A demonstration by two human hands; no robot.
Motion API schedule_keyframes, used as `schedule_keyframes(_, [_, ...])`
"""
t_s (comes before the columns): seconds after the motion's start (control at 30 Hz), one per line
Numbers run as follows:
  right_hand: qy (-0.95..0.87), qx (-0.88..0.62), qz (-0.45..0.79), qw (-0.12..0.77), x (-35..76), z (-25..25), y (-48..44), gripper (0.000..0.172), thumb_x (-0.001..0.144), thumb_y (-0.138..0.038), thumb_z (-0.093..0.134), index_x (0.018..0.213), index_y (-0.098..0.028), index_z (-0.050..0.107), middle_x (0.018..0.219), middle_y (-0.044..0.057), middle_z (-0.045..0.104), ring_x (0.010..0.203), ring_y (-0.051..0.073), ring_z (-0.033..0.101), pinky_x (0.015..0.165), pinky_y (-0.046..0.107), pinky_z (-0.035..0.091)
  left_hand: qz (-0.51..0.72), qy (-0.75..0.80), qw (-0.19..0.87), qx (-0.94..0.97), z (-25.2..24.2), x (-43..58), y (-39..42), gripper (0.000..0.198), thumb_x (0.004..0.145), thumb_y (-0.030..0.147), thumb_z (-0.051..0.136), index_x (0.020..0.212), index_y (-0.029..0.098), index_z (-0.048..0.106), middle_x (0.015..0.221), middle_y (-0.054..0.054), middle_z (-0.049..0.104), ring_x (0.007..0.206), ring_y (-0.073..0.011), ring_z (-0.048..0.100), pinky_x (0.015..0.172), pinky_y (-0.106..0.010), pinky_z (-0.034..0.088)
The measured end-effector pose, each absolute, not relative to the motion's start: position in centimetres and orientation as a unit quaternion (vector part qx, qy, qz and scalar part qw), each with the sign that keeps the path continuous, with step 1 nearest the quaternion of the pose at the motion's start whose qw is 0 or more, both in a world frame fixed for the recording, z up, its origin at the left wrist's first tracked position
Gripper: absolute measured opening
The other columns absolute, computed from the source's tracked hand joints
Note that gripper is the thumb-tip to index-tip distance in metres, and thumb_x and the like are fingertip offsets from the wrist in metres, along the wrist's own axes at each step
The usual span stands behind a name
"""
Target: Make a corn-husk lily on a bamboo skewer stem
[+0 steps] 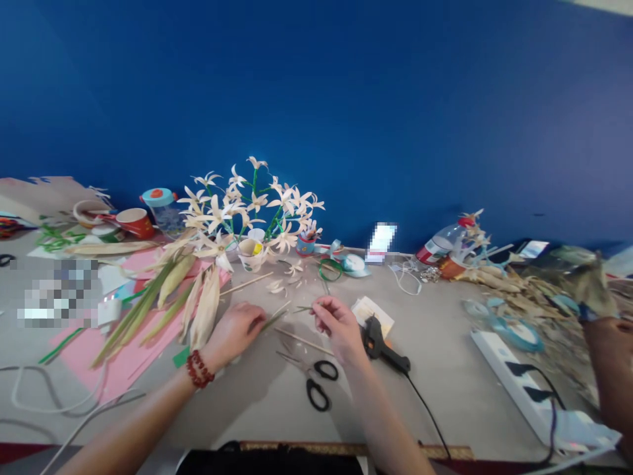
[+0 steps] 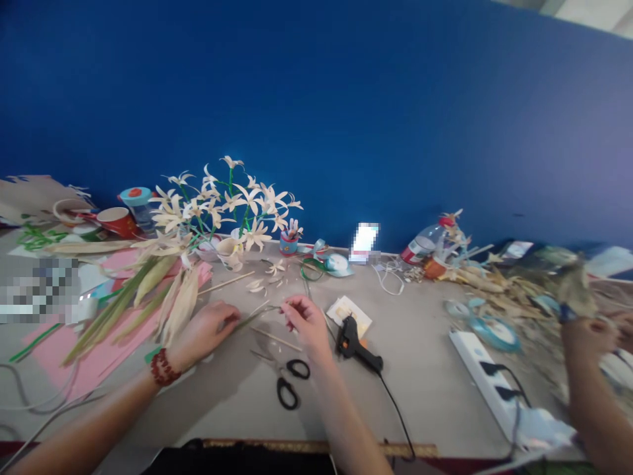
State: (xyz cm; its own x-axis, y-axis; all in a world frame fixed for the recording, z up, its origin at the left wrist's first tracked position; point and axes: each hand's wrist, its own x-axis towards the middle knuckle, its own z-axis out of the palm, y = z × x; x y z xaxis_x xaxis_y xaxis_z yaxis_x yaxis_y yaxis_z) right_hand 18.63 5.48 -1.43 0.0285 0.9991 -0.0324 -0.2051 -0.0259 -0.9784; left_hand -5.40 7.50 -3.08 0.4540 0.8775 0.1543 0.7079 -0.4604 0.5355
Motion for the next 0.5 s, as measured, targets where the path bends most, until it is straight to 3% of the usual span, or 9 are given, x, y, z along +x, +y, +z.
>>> schedule_keyframes(0.2, [-0.423,-0.437,0.619,0.497,19.1,0.3,3.3,0.024,0.071,-0.037,0.08,0.08,-0.018,0.068,0.068,0.001,0.067,0.052,0.01,0.048,0.048,0.021,0.038,0.337,0.422,0.359,0.761,1.6,-4.3,5.9,0.025,0.096,0.032,0.047,0.093,0.019,0.067,0.096,-0.007,0.068,0.092,-0.02,0.061,0.083,-0.03,0.047])
schedule_keyframes(0.37, [-0.476,-0.43,0.61,0.466,18.5,1.2,2.3,0.021,0.073,-0.036,0.079,0.081,-0.019,0.07,0.063,-0.002,0.061,0.053,0.009,0.048,0.05,0.02,0.037,0.297,0.37,0.52,0.711,3.4,-1.8,4.7,0.023,0.09,0.037,0.057,0.088,0.017,0.07,0.083,-0.003,0.069,0.08,-0.0173,0.061,0.073,-0.026,0.047])
schedule_keyframes(0.5, [-0.498,-0.426,0.589,0.472,18.6,1.5,1.9,0.018,0.075,-0.035,0.078,0.08,-0.019,0.071,0.065,-0.003,0.058,0.054,0.009,0.046,0.05,0.021,0.035,0.323,0.384,0.524,0.688,3.0,-0.7,3.8,0.016,0.085,0.032,0.064,0.08,0.017,0.065,0.077,-0.001,0.066,0.076,-0.016,0.059,0.073,-0.025,0.045])
